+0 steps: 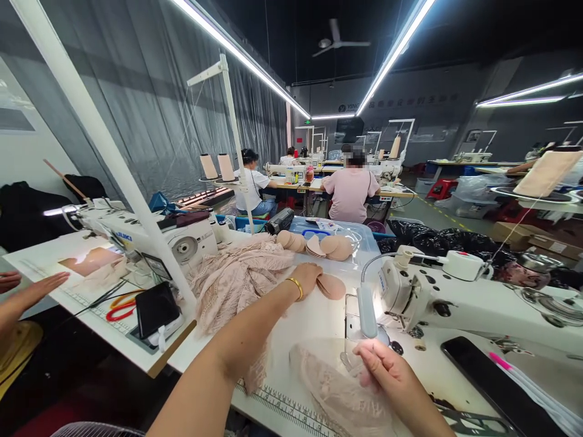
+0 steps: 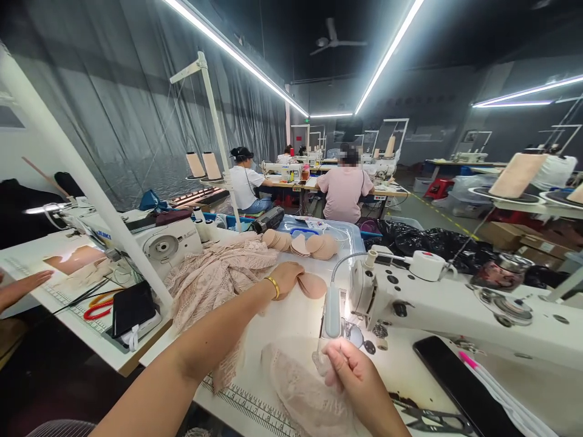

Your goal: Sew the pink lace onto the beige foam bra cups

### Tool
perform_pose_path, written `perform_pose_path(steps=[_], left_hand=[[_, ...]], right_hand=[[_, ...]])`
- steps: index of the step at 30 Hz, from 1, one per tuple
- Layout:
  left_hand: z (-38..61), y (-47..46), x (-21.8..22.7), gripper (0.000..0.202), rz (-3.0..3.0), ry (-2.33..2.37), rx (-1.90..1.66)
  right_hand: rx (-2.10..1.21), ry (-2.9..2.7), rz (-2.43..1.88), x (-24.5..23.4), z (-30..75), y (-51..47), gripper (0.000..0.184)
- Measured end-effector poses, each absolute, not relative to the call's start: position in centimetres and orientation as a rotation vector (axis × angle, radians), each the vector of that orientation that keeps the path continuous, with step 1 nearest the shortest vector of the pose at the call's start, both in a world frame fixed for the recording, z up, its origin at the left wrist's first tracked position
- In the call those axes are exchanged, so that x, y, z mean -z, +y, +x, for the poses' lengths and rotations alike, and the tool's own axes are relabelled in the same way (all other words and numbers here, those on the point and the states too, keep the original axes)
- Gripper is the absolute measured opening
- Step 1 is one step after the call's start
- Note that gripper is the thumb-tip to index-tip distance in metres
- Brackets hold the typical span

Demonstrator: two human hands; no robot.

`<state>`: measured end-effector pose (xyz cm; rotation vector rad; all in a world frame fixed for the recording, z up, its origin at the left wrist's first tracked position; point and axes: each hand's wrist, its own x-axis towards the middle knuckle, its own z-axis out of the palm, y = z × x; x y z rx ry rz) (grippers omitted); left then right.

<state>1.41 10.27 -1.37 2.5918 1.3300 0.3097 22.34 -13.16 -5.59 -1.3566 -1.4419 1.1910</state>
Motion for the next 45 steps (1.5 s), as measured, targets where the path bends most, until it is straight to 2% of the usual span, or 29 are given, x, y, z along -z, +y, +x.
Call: perform_pose_path(steps=[6,9,12,15,19,23,25,27,29,30,32,33,35,38,40,43,45], left_hand=[[0.7,9.1,-1.1,0.019,2.378,1.272,-0.789],[-0.3,6.5,-3.4,0.031,2.227,1.097,-0.919],[-1.2,2.5,-5.1,0.034,2.144,0.863,-0.824],[-0.9,-1.8,-5.3,0.031,1.986,0.7,-0.542],[1.5,-5.5,-4.0,0.047,1.899,0.721,-0.336],[3.1,-6.7,-2.4,0.045,2.075,0.819,-0.249],[3.0,-6.7,-1.6,0.047,2.166,0.851,-0.326],[2.4,-6.5,-1.1,0.063,2.293,0.785,-0.471],[1.4,-6.2,-1.2,0.075,2.367,0.625,-0.46],[1.0,-6.0,-1.4,0.072,2.366,0.568,-0.363],[0.1,-5.8,-2.1,0.044,2.365,0.58,-0.167],[-0.2,-5.7,-2.4,0.03,2.408,0.626,-0.139],[-0.7,-5.7,-2.5,0.016,2.623,0.7,-0.252],[-1.1,-5.7,-1.4,0.01,3.055,0.631,-0.433],[-1.0,-5.7,-0.3,0.008,3.258,0.524,-0.367],[0.3,-5.4,1.0,0.024,3.317,0.299,-0.255],[1.8,-4.8,1.5,0.018,3.29,0.193,-0.285]], right_hand=[[-1.183,-1.398,-1.337,5.1,22.7,-12.6,0.053],[-1.214,-1.331,-1.352,4.7,22.7,-12.8,0.05],[-1.247,-1.277,-1.334,4.3,22.7,-13.2,0.05],[-1.287,-1.227,-1.307,3.9,22.7,-13.7,0.059],[-1.327,-1.201,-1.241,3.4,22.7,-14.7,0.069],[-1.225,-1.438,-1.264,3.2,22.4,-15.5,0.056],[-1.152,-1.552,-1.325,3.4,22.2,-15.8,0.048],[-1.043,-1.64,-1.345,3.6,21.9,-16.1,0.044],[-0.875,-1.757,-1.276,3.6,21.6,-16.4,0.035],[-0.754,-1.819,-1.217,3.5,21.4,-16.6,0.029],[-0.459,-1.89,-1.113,3.4,21.1,-16.9,0.022],[-0.311,-1.886,-1.083,3.4,21.0,-17.0,0.024],[-0.08,-1.839,-1.062,3.8,20.9,-16.9,0.034],[0.077,-1.928,-1.058,5.1,21.6,-15.9,0.044],[0.114,-2.068,-1.076,5.9,22.6,-14.7,0.042],[0.099,-2.213,-1.062,6.4,24.6,-12.8,0.039],[0.066,-2.283,-1.036,6.4,25.9,-11.8,0.036]])
